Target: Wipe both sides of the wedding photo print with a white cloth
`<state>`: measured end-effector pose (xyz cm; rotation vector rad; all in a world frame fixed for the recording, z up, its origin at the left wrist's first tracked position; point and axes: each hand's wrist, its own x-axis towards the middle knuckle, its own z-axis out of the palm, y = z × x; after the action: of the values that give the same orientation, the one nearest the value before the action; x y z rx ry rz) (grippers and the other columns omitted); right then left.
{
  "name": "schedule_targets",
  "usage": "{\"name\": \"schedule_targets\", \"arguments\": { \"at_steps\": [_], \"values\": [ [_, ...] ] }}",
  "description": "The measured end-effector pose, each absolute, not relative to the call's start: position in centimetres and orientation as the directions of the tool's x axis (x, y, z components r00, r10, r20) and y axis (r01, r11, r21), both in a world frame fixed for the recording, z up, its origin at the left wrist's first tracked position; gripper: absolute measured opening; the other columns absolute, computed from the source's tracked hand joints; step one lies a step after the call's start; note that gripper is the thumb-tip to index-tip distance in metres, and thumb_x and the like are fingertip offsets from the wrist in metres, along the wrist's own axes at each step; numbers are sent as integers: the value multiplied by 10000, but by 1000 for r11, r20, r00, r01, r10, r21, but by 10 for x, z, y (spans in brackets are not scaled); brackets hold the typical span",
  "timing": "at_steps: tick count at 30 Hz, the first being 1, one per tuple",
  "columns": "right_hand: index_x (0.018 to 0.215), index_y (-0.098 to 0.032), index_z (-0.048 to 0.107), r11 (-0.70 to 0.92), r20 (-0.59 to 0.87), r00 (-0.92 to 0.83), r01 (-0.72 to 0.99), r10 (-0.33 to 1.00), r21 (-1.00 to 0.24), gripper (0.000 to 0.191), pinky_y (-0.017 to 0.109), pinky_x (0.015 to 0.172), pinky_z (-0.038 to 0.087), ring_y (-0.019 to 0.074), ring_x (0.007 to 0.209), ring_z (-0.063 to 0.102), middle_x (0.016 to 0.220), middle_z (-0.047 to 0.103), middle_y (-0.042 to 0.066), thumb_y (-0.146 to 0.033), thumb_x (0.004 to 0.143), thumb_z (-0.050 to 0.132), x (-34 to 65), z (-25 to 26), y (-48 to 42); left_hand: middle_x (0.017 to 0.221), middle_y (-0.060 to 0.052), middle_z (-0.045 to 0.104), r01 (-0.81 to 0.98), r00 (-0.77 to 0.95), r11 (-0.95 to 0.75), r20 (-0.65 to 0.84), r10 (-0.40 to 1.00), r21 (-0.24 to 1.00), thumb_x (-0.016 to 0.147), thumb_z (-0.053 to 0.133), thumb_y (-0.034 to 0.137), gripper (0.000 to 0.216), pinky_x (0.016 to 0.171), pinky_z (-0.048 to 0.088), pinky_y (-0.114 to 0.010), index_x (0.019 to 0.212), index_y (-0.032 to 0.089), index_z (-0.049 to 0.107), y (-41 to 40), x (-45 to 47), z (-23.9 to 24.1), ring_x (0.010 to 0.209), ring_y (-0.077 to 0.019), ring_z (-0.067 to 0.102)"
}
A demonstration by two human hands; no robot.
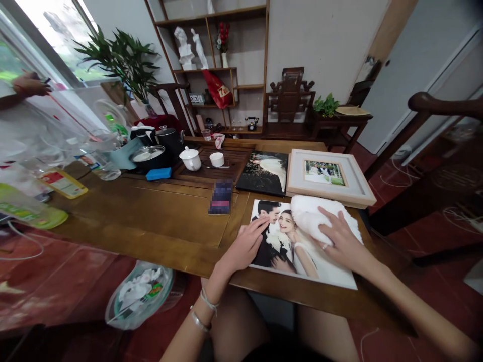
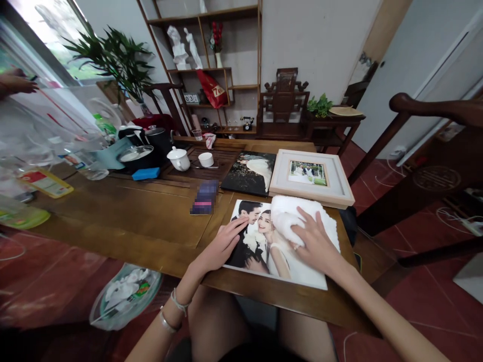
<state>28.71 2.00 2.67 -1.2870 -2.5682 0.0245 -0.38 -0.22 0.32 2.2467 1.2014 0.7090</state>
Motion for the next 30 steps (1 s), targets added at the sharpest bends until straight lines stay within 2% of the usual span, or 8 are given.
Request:
{"name": "schedule_targets", "arguments": {
  "at_steps": [4,8,10,14,18,21,26,30],
  "values": [
    [846,-213,684,710,141,-697,679,703,-188,245,661,1082,38,373,1409,114,1486,366,77,-138,654,552,255,34,-31,1512,-61,341,590,472,-490,219,854,642,989,242,245,463,1138,243,-447,1447,265,308,-2,-4,3,1409,-200,272],
    [890,-243,701,752,75,-770,590,633,-294,290,626,1100,-1,361,1412,110,1531,282,29,-173,626,604,231,41,-60,1510,-75,345,564,486,-504,231,843,654,988,263,267,461,1134,251,-456,1445,254,321,0,-5,1,1408,-222,274],
    [947,-246,696,712,80,-725,640,684,-289,342,610,1109,40,342,1405,156,1508,334,33,-166,630,593,236,41,-52,1511,-74,344,564,489,-505,229,842,653,989,265,269,458,1138,239,-461,1443,254,327,0,-5,1,1407,-222,276],
    [1036,-215,676,512,145,-492,839,859,-185,377,597,1092,162,326,1370,257,1441,437,81,-148,692,536,266,37,-13,1516,-66,334,585,481,-488,207,852,648,992,254,267,460,1149,209,-461,1447,261,315,0,-3,1,1413,-208,261],
    [1146,-204,642,388,118,-377,917,919,-95,446,628,1059,197,360,1362,259,1443,428,109,-142,723,517,274,39,18,1516,-63,332,585,481,-487,205,852,649,992,253,267,461,1153,204,-446,1448,263,313,-1,-3,1,1415,-202,255],
    [1197,-217,622,425,37,-423,900,905,-96,488,658,1064,129,392,1382,191,1484,367,104,-154,718,555,248,44,13,1516,-65,333,586,480,-491,212,851,644,992,256,268,457,1152,203,-448,1444,263,324,-1,-3,1,1414,-205,258],
    [1104,-243,675,575,-59,-604,781,795,-245,358,693,1054,60,442,1389,107,1530,270,105,-229,750,621,204,50,-49,1516,-60,332,611,470,-464,177,865,642,993,262,285,449,1135,238,-453,1436,276,335,-1,-2,4,1413,-217,260],
    [1019,-260,697,620,-60,-666,720,744,-312,316,644,1079,122,390,1390,171,1519,308,64,-236,709,642,215,50,-72,1515,-58,335,611,473,-457,165,865,646,993,262,287,447,1140,230,-450,1434,277,338,0,-2,4,1410,-214,266]
  ]
}}
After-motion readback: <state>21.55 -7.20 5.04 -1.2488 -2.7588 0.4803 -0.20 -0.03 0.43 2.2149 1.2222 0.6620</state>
